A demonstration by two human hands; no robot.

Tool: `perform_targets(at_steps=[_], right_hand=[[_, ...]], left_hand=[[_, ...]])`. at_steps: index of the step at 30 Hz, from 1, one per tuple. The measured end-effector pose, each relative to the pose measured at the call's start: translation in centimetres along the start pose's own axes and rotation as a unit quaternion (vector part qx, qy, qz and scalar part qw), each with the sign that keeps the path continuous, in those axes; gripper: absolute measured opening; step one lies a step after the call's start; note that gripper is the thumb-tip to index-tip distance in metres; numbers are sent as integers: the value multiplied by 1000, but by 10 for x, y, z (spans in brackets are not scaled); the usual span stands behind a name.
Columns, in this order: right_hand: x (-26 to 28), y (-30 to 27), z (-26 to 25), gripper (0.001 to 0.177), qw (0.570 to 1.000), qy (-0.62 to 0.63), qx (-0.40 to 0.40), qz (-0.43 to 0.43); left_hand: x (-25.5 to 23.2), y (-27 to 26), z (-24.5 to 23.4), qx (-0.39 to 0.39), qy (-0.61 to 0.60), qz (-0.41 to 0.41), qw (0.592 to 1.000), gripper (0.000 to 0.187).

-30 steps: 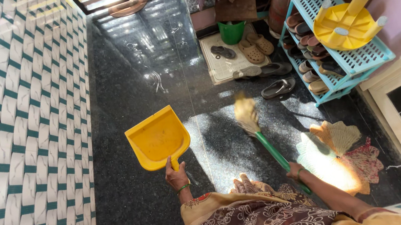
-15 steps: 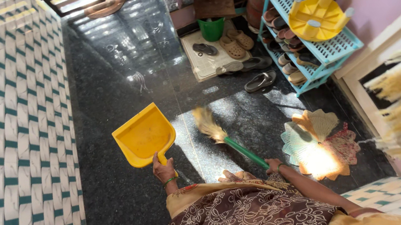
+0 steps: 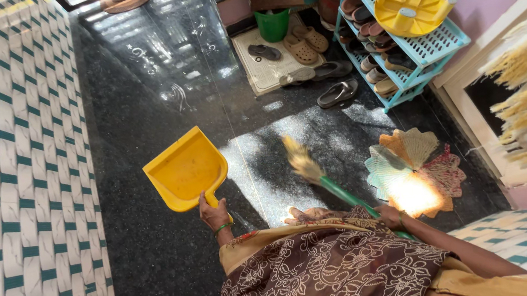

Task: The person sweeps a dark polished floor with a long-handled broom while holding a yellow dustpan in the other hand.

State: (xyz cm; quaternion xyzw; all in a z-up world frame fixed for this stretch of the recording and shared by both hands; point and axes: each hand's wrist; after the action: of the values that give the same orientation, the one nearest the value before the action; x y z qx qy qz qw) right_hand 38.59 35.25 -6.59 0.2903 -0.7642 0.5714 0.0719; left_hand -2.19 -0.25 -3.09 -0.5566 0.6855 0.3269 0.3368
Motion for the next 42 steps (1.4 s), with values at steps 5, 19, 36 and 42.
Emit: perform_targets(at_steps=[5, 19, 36, 42], right_hand=[[10, 38, 6, 51, 999, 17, 45, -11], [102, 13, -23, 57, 993, 43, 48, -95], [7, 22, -84, 65, 937, -348, -8, 32], [62, 64, -70, 69, 966, -246, -65, -36]], left_hand=[[0, -2, 7, 7, 1, 14, 1000, 76], [-8, -7, 1, 79, -100, -173, 977, 70], [4, -12, -7, 8, 20, 0, 1000, 65], [4, -9, -8, -2, 18, 10, 1000, 64]])
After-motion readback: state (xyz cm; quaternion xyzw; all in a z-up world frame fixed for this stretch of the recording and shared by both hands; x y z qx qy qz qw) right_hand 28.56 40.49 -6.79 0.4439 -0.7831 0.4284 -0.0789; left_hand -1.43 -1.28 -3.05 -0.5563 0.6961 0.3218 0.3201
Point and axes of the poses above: each hand's wrist, its own y-axis towards the middle knuckle, its own z-axis out of the palm, x = y × z, and after that the axes turned 10 degrees about x, right-handed
